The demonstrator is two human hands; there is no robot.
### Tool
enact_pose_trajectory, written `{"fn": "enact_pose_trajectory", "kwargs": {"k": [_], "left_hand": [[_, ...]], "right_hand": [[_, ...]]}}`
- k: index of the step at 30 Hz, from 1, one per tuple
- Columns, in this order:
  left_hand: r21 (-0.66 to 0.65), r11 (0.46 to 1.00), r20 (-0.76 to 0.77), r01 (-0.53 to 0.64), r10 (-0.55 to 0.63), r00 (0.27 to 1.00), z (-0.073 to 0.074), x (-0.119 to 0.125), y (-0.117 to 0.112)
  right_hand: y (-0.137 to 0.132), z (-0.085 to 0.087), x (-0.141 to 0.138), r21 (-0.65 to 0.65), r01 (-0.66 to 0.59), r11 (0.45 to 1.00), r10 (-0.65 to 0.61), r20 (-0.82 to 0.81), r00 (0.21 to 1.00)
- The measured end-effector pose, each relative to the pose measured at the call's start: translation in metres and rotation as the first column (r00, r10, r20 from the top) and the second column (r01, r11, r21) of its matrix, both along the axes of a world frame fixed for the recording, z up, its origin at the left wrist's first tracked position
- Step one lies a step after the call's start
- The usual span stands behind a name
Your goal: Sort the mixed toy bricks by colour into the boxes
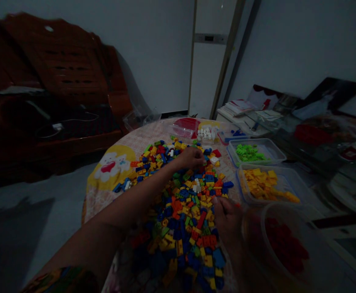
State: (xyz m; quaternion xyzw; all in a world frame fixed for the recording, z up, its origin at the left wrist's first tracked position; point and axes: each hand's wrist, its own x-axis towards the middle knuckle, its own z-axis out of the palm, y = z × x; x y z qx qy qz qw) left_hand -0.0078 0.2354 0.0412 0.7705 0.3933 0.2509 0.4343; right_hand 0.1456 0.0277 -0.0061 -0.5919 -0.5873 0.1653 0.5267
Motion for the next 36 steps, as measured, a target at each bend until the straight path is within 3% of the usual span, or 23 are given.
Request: {"fn": "enact_pose_trajectory", "kwargs": {"k": [2,6,9,11,14,19,24,27,32,36], "left_hand": [[0.042,0.998,0.017,0.050,-0.051,0.999,0.009,0.035,0.007],[-0.029,0.998,0.245,0.054,-0.045,0.969,0.013,0.104,0.018],[-0.001,1.000,0.341,0.026,-0.024,0.940,0.008,0.119,0.021],[0.078,0.997,0.314,0.008,-0.033,0.949,0.005,0.105,0.019],[0.154,0.988,0.203,-0.016,-0.016,0.979,0.008,0.062,0.014],[0.154,0.985,0.165,-0.083,0.057,0.985,0.023,-0.011,0.001],[0.155,0.966,0.163,-0.206,0.181,0.970,0.031,-0.063,-0.016],[0.097,0.956,0.196,-0.276,0.253,0.947,0.025,-0.087,-0.023],[0.024,0.930,0.183,-0.367,0.357,0.916,0.001,-0.108,-0.027],[0.023,0.956,0.089,-0.292,0.289,0.953,-0.014,-0.108,-0.029]], "right_hand": [[0.000,0.000,0.000,0.004,0.001,1.000,-0.001,0.005,1.000],[0.001,-0.001,0.000,0.000,-0.006,1.000,0.006,0.008,1.000],[0.001,-0.003,0.001,-0.002,-0.009,1.000,0.009,-0.006,1.000],[0.001,-0.003,0.001,-0.004,-0.010,1.000,0.010,-0.006,1.000],[0.000,-0.002,0.001,-0.007,-0.018,1.000,0.018,0.000,1.000],[-0.001,0.000,0.000,0.003,-0.025,1.000,0.025,0.013,1.000],[-0.001,0.003,0.001,0.008,0.004,1.000,-0.004,0.046,0.999],[-0.001,0.001,0.003,-0.004,0.006,1.000,-0.006,0.060,0.998],[-0.002,-0.004,0.005,-0.025,-0.003,1.000,0.005,0.058,0.998],[-0.003,-0.006,0.007,-0.051,0.001,0.999,0.002,0.064,0.998]]}}
